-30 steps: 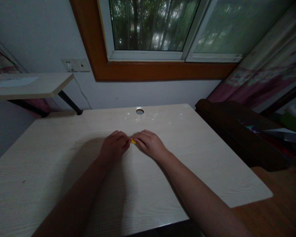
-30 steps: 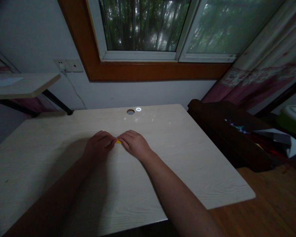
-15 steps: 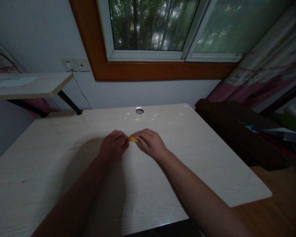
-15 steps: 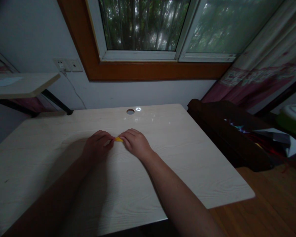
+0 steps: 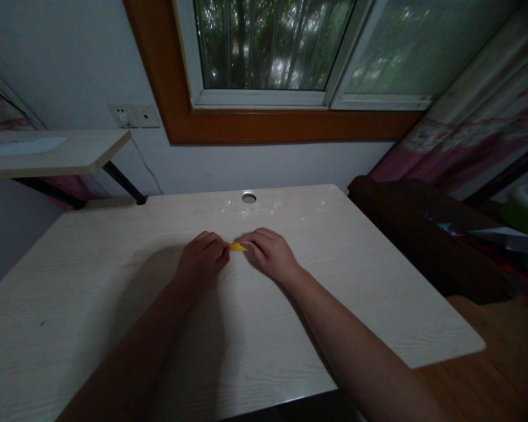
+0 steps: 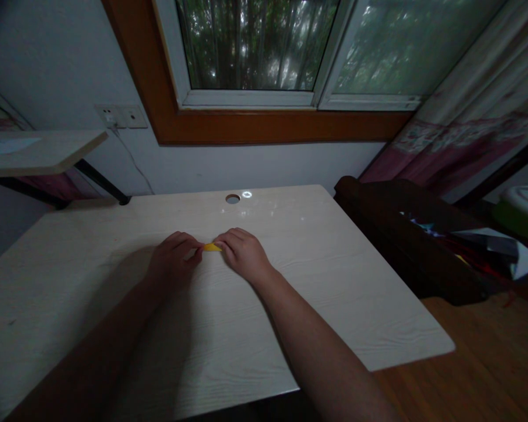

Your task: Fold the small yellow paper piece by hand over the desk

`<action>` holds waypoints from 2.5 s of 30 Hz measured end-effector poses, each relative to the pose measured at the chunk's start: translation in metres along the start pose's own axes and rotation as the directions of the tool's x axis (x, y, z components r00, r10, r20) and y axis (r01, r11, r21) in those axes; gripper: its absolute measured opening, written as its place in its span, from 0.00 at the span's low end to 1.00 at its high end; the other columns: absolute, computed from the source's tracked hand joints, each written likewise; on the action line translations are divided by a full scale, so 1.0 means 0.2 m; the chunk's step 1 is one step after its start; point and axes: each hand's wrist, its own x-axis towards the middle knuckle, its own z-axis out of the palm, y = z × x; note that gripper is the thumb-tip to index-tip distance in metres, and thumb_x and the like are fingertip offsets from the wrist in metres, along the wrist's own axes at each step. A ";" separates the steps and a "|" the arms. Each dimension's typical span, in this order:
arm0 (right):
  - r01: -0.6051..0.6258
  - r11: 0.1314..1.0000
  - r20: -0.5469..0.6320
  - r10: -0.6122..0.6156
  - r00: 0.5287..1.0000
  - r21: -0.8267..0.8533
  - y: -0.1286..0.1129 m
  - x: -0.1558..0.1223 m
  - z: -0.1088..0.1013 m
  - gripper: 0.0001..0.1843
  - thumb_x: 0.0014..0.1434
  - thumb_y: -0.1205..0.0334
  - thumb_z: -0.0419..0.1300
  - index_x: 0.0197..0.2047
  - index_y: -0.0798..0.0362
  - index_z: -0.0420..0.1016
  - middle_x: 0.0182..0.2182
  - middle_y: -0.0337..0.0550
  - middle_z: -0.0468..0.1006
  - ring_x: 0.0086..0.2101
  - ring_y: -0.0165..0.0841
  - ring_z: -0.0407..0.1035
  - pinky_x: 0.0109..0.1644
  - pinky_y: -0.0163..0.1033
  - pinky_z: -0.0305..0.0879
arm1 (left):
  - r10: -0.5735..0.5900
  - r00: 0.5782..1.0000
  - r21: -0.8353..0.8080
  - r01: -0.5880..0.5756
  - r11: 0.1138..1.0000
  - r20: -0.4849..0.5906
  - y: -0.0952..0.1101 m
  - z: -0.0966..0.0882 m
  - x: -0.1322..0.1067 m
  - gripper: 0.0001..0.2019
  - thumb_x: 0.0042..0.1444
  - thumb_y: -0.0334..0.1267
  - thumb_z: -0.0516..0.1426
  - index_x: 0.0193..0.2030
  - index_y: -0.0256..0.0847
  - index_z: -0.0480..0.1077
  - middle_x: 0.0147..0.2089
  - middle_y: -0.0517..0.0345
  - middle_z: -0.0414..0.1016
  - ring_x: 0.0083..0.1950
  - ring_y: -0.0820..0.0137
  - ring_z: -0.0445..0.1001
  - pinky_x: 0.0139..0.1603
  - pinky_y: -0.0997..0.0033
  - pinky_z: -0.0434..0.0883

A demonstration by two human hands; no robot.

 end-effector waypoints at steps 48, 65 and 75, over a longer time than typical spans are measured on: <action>-0.115 0.987 -0.021 0.118 0.993 0.114 0.03 0.01 0.01 0.07 0.64 0.61 0.58 0.39 0.51 0.78 0.34 0.43 0.79 0.36 0.32 0.72 0.41 0.37 0.66 | -0.067 0.996 -0.090 0.073 0.993 0.063 -0.05 0.02 -0.01 0.07 0.62 0.36 0.56 0.37 0.41 0.75 0.35 0.56 0.79 0.37 0.68 0.74 0.43 0.67 0.71; -0.083 0.980 0.085 0.069 0.994 0.178 0.01 0.00 0.03 0.09 0.64 0.59 0.58 0.43 0.51 0.78 0.35 0.44 0.78 0.36 0.31 0.71 0.42 0.36 0.66 | -0.126 0.981 -0.147 0.148 0.978 0.148 -0.03 0.03 -0.01 0.07 0.62 0.38 0.56 0.36 0.41 0.74 0.35 0.56 0.78 0.38 0.68 0.74 0.44 0.67 0.70; -0.134 0.970 0.079 0.121 0.990 0.205 0.01 -0.01 0.04 0.07 0.63 0.61 0.59 0.38 0.52 0.78 0.30 0.40 0.76 0.30 0.28 0.68 0.35 0.32 0.63 | -0.164 0.975 -0.250 0.198 0.948 0.151 -0.02 0.03 -0.01 0.08 0.61 0.40 0.56 0.36 0.42 0.74 0.34 0.57 0.77 0.37 0.69 0.74 0.40 0.70 0.71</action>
